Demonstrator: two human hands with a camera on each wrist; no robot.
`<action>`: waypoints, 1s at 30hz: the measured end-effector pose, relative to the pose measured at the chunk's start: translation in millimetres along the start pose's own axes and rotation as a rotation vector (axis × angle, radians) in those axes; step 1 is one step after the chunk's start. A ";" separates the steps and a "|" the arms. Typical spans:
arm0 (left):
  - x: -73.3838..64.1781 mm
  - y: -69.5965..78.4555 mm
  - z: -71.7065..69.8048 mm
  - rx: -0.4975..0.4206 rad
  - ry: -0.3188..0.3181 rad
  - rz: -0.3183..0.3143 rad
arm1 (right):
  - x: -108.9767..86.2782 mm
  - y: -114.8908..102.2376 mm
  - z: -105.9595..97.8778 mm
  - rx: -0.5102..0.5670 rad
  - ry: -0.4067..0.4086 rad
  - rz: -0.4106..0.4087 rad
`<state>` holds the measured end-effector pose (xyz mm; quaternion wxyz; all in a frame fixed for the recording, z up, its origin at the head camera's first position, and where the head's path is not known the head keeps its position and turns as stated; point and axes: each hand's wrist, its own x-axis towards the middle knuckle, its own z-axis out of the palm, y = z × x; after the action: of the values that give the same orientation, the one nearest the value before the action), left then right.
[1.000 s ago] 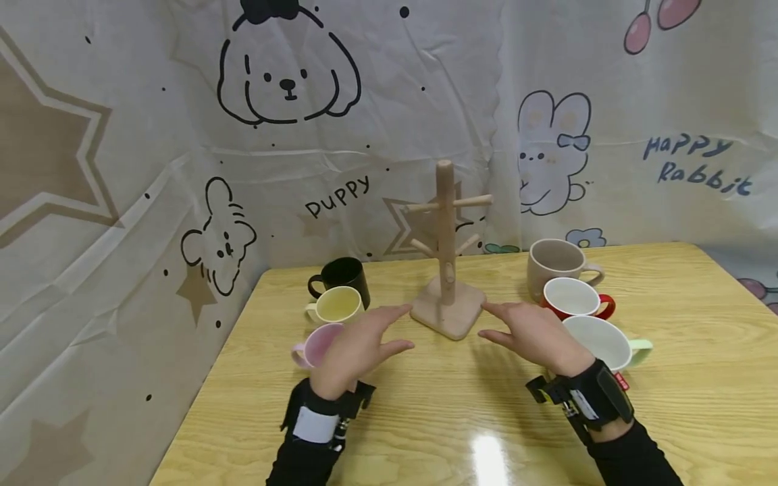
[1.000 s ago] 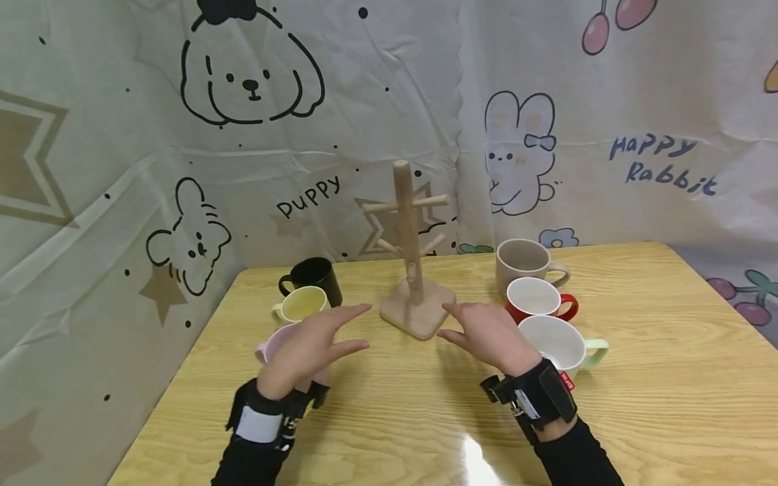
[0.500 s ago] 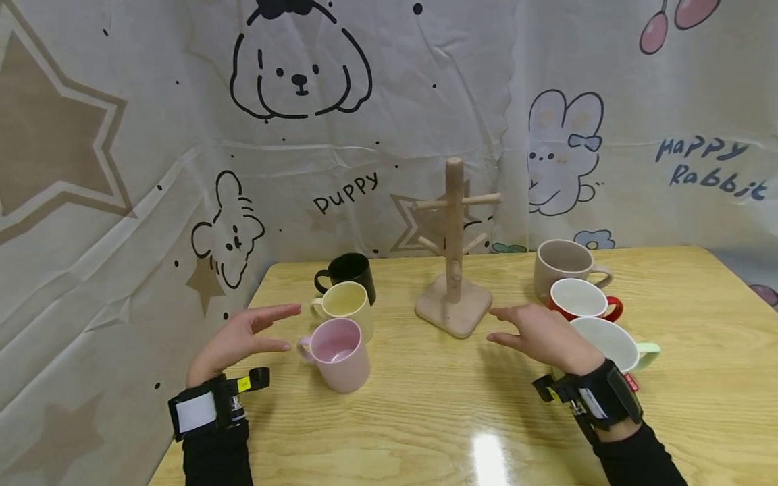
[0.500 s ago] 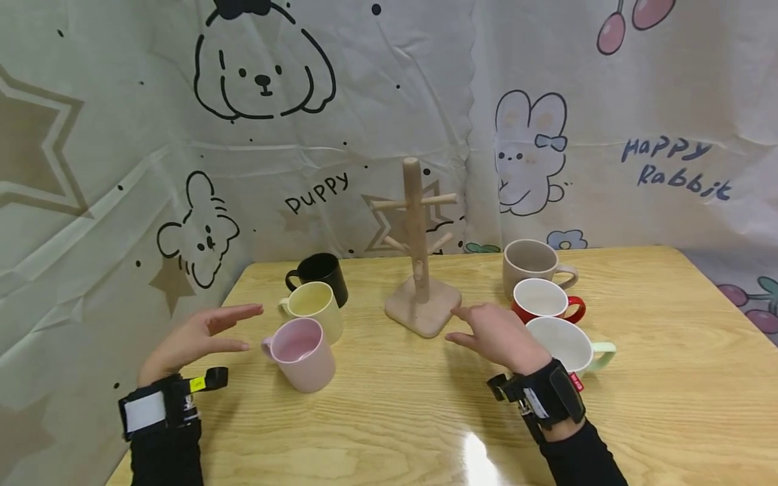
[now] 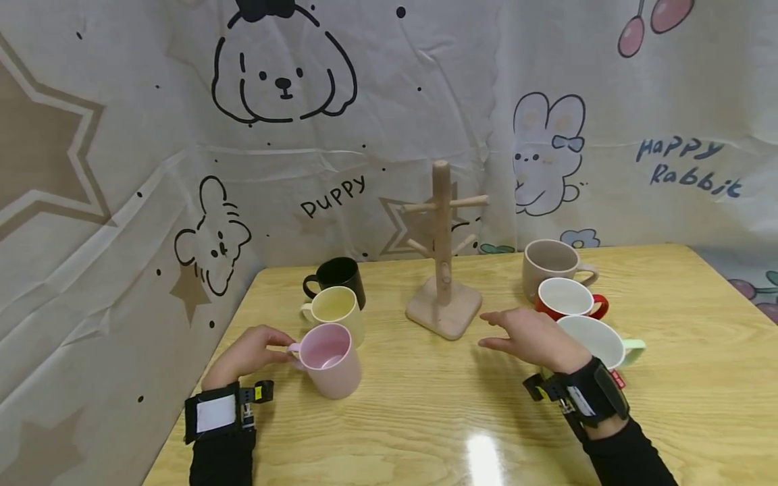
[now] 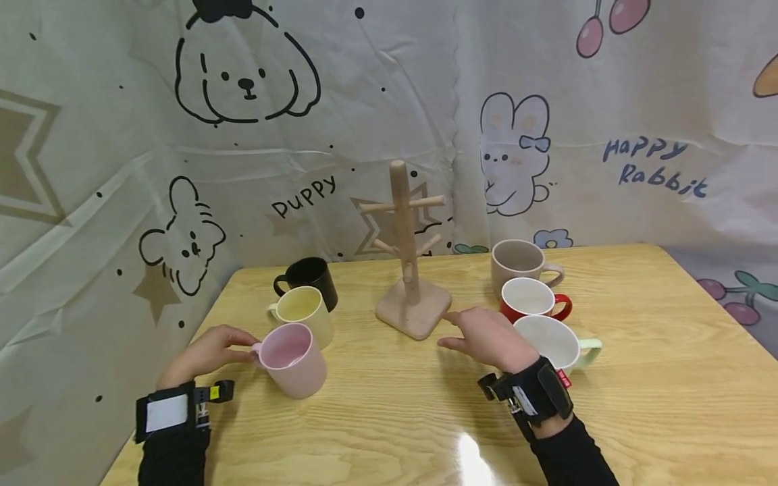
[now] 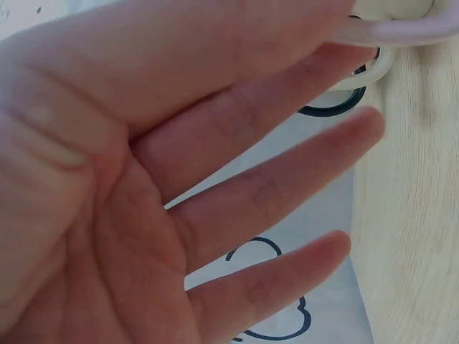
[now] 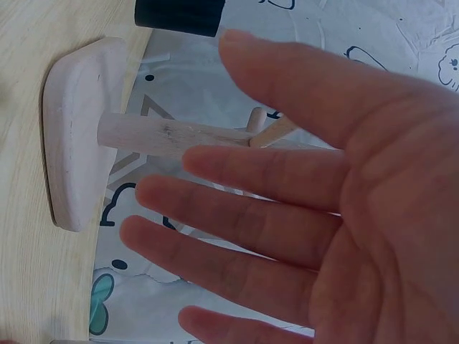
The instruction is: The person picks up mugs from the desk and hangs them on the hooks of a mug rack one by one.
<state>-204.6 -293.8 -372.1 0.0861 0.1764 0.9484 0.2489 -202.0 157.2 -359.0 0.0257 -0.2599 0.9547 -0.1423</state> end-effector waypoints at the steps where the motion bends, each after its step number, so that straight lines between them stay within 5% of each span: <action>1: 0.0 -0.5 -0.2 0.002 0.003 -0.003 | 0.5 0.2 -0.1 0.000 -0.005 0.003; 17: -4.6 19.0 -9.4 0.043 -0.010 0.128 | 0.5 1.4 -1.1 0.025 -0.030 0.005; 26: 2.8 31.8 -4.9 -0.109 0.025 0.243 | 0.9 2.8 -1.0 0.042 -0.038 0.010; 30: 4.3 36.0 -3.9 -0.119 0.022 0.239 | 1.6 3.8 -0.1 0.052 -0.050 0.022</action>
<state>-199.1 -264.5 -351.0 0.0557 0.2798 0.9051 0.3153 -205.2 159.6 -359.9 0.0580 -0.2521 0.9526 -0.1600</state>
